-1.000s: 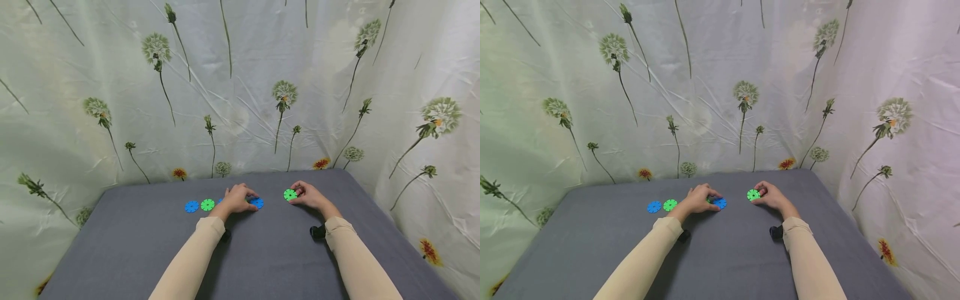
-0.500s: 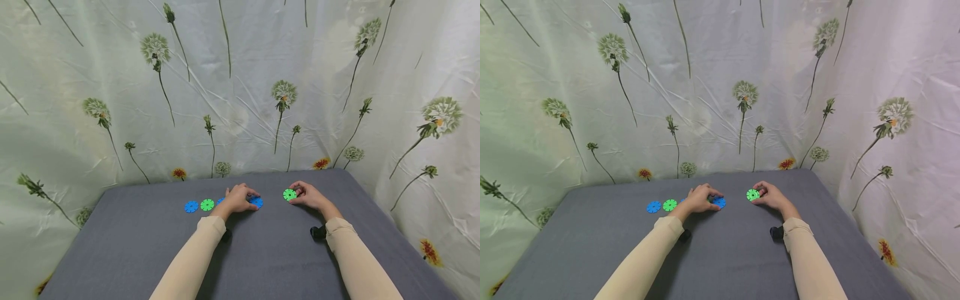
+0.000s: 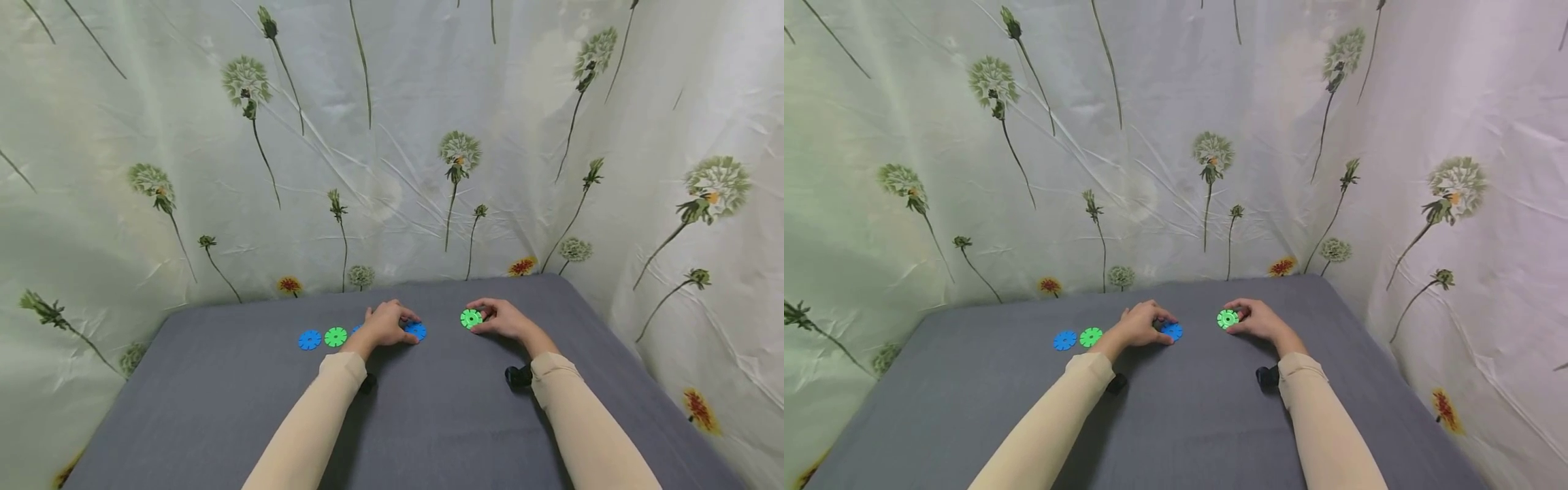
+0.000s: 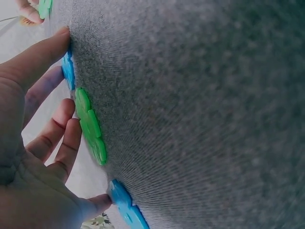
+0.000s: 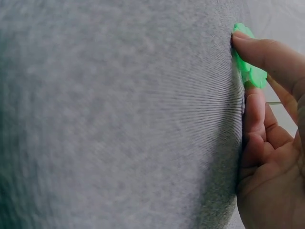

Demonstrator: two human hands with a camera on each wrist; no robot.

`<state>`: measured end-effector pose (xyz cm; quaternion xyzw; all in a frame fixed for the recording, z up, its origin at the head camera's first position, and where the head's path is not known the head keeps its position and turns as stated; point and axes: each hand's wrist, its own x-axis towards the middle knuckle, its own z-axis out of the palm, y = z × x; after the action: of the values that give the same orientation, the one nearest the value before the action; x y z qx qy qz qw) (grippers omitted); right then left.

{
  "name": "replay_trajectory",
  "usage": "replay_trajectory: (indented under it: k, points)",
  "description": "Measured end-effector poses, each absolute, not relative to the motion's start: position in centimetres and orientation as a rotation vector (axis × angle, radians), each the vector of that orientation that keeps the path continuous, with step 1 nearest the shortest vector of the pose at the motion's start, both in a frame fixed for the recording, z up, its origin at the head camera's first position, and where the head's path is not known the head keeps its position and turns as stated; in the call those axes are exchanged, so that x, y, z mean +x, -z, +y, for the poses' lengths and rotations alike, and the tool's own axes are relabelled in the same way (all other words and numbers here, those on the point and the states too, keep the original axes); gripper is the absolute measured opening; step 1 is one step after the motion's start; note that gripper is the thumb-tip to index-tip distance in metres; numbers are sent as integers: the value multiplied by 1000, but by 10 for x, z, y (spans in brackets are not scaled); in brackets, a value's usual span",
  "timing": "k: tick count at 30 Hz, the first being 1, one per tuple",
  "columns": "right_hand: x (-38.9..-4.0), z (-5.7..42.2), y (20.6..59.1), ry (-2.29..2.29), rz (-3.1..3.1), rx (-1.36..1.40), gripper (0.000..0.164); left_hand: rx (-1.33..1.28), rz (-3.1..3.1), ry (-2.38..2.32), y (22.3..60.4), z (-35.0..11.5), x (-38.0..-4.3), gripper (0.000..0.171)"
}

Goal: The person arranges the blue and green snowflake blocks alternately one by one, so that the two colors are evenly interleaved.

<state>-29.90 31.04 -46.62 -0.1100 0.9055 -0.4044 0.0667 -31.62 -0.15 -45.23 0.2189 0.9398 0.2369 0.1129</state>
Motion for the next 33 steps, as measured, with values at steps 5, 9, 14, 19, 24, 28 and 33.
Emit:
replay_trajectory:
  k: [5,9,14,19,24,28,33]
  points:
    - [-297,310,467,1214,2722,-318,54,637,2760,-722,457,-3,-316,39]
    - [-298,309,469,1183,2727,-305,54,631,2757,-732,459,-4,-316,39]
    - [-299,309,468,1119,2762,-310,53,631,2756,-750,459,-4,-316,39]
    - [-299,308,463,1054,2807,-349,49,631,2756,-782,457,-4,-316,38]
    - [-299,305,461,1018,2834,-389,46,632,2754,-798,457,-6,-317,38]
    - [-298,300,461,1045,2838,-418,45,632,2757,-803,457,-6,-316,38]
    - [-299,292,464,1066,2821,-485,43,629,2753,-811,459,-6,-317,38]
